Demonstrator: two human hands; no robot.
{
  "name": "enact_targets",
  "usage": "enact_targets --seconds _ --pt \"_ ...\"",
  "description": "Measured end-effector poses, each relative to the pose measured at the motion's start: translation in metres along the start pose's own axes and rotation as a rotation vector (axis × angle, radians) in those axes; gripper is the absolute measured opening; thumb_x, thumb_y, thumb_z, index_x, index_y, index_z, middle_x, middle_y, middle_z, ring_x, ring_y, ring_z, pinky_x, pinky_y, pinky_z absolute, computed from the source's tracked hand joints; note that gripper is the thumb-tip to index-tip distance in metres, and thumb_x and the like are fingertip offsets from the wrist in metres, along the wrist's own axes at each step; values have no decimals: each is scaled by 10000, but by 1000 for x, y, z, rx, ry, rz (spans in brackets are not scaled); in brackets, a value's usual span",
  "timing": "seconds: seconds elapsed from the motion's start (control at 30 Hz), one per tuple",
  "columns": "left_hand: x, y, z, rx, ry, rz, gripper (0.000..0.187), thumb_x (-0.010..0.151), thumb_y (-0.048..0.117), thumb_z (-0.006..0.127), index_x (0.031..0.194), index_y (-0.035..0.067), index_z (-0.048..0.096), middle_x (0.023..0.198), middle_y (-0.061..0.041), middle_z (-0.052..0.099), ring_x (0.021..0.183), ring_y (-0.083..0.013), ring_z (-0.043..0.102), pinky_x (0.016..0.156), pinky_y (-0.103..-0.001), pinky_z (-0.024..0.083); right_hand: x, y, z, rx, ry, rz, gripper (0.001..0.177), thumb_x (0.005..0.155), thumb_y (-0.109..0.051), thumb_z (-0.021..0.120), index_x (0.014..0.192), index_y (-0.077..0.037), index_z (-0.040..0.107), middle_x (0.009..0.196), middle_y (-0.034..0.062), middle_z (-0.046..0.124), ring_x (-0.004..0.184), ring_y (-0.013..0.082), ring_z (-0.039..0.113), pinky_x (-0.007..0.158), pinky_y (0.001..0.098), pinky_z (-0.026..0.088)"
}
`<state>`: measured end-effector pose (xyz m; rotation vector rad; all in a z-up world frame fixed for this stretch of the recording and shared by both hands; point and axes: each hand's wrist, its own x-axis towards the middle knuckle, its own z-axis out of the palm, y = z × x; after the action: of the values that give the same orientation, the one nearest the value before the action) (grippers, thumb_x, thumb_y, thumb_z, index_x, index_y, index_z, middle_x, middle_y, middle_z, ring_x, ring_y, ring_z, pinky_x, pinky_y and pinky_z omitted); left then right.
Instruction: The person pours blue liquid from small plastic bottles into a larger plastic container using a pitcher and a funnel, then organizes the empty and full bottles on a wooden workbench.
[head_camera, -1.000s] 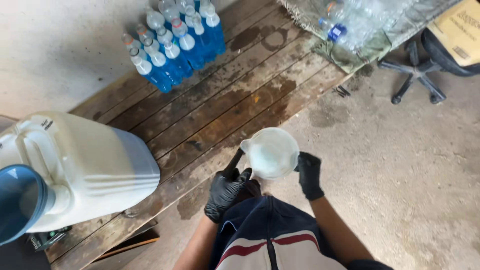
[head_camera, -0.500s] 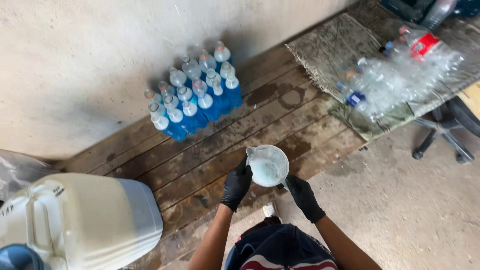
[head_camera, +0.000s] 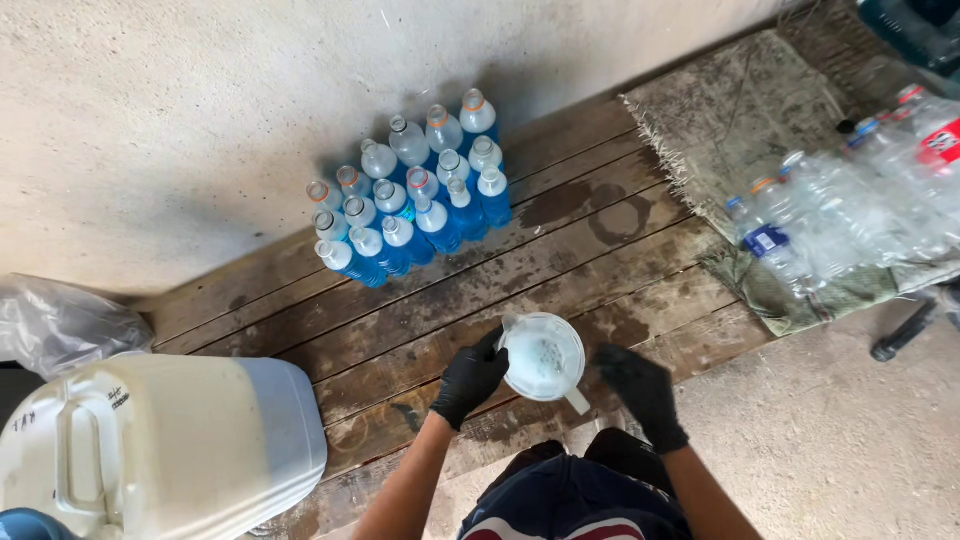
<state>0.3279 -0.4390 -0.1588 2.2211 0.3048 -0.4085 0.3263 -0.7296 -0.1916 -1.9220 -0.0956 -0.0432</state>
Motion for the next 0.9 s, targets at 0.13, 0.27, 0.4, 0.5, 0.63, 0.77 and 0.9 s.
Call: enact_targets --seconds 0.13,0.27,0.4,0.5,0.63,0.77,0.9 --pt "11 -9 -6 -28 -90 -65 468 901 420 699 1366 390 661 722 -47 724 814 -281 754 731 -402 588 58 -48 -19 -18 56 207 343 830 -86 870 1161 -146 806 974 197 785 1007 356 746 875 455 620" --pt "11 42 -56 -150 -146 -120 564 893 499 737 1411 294 647 683 -76 705 745 -255 731 685 -383 534 117 -40 8 133 -8 183 342 919 -162 819 1255 -140 755 1056 179 772 1099 388 709 883 530 616" --pt "57 65 -89 -103 94 -92 454 1001 534 598 1368 272 653 555 -47 636 573 -229 658 634 -365 495 194 -42 47 58 -133 -1 402 962 -164 789 1343 -106 677 1133 197 729 1151 422 663 935 610 615" --pt "95 98 -118 13 259 -116 477 1028 495 543 1421 233 608 676 -92 688 750 -320 672 717 -450 491 250 -52 77 2 -210 -159 487 957 -180 802 1398 -87 618 1036 180 684 1059 444 667 818 591 607" --pt "157 116 -140 223 278 -144 700 936 578 607 1547 275 451 1084 -186 745 1177 -418 668 993 -561 506 315 -61 111 -158 -236 -425 577 896 -279 871 1388 -89 636 901 183 669 875 444 695 670 525 610" --pt "198 104 -132 251 293 -82 675 895 594 659 1458 233 565 1201 -159 741 1195 -388 675 988 -533 532 337 -55 141 -232 -296 -412 617 852 -383 869 1369 -124 653 996 203 708 945 426 721 731 525 614" --pt "213 98 -118 325 311 -73 491 926 498 662 1324 212 638 1181 -124 747 1154 -361 694 976 -521 548 340 -47 146 -380 -259 -500 433 845 -367 866 1191 -160 707 805 54 625 802 289 697 741 420 587"
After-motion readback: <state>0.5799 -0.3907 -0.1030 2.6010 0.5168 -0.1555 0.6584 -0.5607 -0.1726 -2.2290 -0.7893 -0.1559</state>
